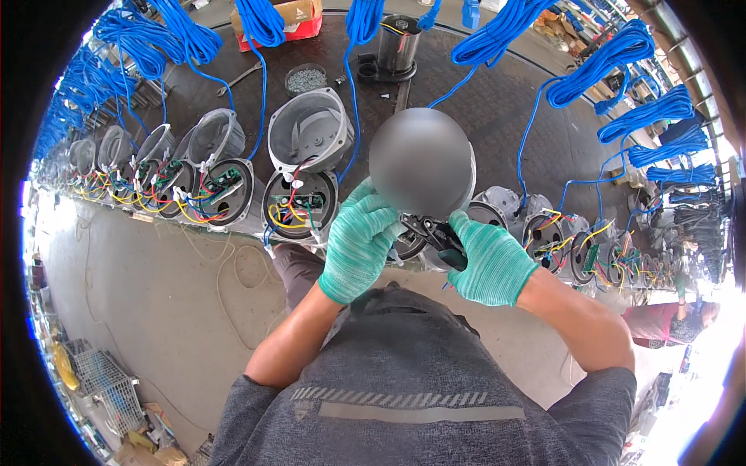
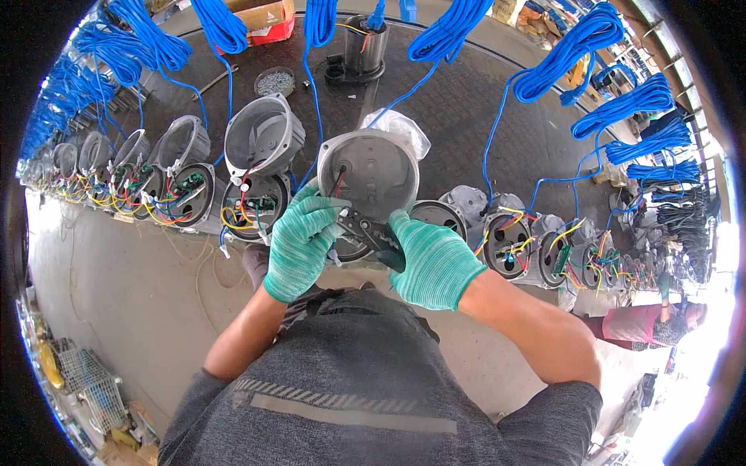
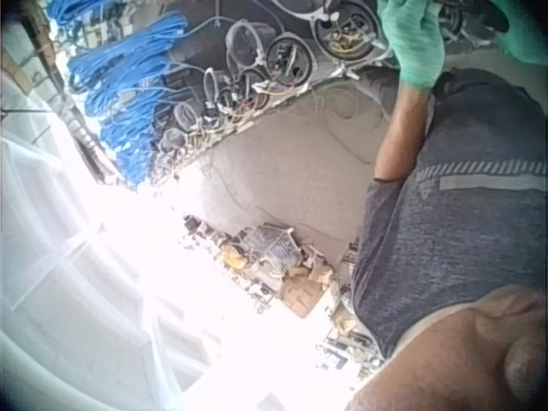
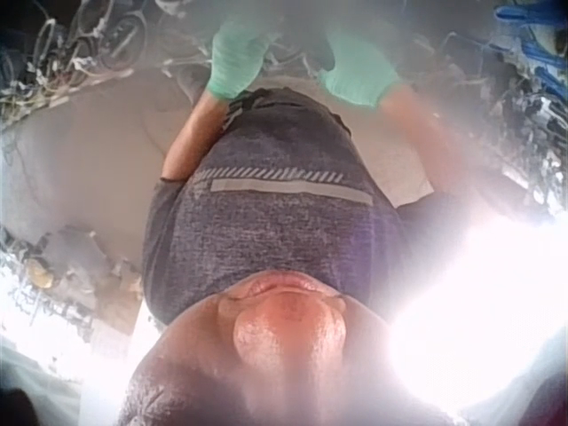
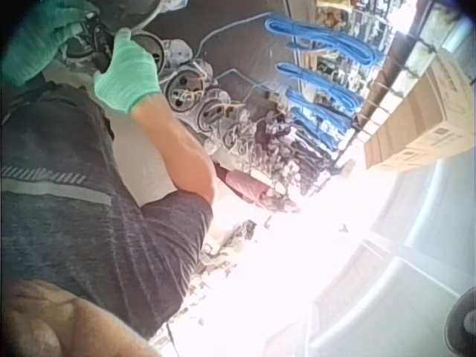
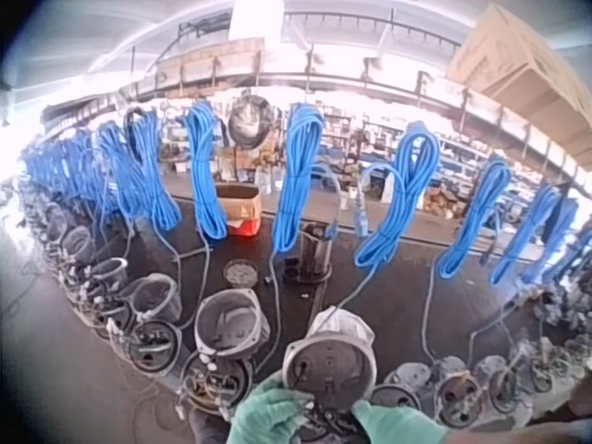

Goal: The person assembles electrical housing units by hand and using a tool; they twist wires together, use a crimping tool to secure connectors, and fit the components into a circular metal housing.

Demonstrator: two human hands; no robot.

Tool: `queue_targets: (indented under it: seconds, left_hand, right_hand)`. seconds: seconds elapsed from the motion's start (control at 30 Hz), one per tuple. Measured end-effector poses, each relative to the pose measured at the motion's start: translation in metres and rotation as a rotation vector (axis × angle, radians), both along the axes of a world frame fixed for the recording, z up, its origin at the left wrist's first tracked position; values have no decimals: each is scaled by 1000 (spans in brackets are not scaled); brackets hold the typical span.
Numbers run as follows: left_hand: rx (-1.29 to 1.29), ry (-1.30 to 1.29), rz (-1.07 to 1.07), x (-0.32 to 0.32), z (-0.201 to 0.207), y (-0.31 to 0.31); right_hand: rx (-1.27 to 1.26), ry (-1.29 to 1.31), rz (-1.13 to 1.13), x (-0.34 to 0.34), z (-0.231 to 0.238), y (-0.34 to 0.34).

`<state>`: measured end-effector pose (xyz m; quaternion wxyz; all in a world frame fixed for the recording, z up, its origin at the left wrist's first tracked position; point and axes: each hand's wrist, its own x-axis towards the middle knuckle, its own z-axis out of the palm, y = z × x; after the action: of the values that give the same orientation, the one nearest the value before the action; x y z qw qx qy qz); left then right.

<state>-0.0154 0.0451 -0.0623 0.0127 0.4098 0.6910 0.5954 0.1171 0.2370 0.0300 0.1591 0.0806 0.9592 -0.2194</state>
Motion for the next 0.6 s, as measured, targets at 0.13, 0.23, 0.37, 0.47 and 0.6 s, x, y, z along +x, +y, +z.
queue_targets:
  seconds: [0.13, 0.23, 0.37, 0.47, 0.6]
  left_hand:
    - [65, -310, 6, 8, -2, 8]
    - [149, -686, -7, 3, 10, 10]
    - [-111, 297, 82, -13, 18, 6]
    - [-129, -150, 127, -11, 5, -6]
    - [-209, -268, 111, -10, 20, 1]
  right_hand:
    - [62, -31, 13, -2, -1, 2]
    - [176, 28, 75, -2, 3, 8]
    - [114, 60, 98, -6, 46, 19]
    - [23, 202, 132, -2, 69, 43]
    - [-60, 368, -120, 6, 74, 69]
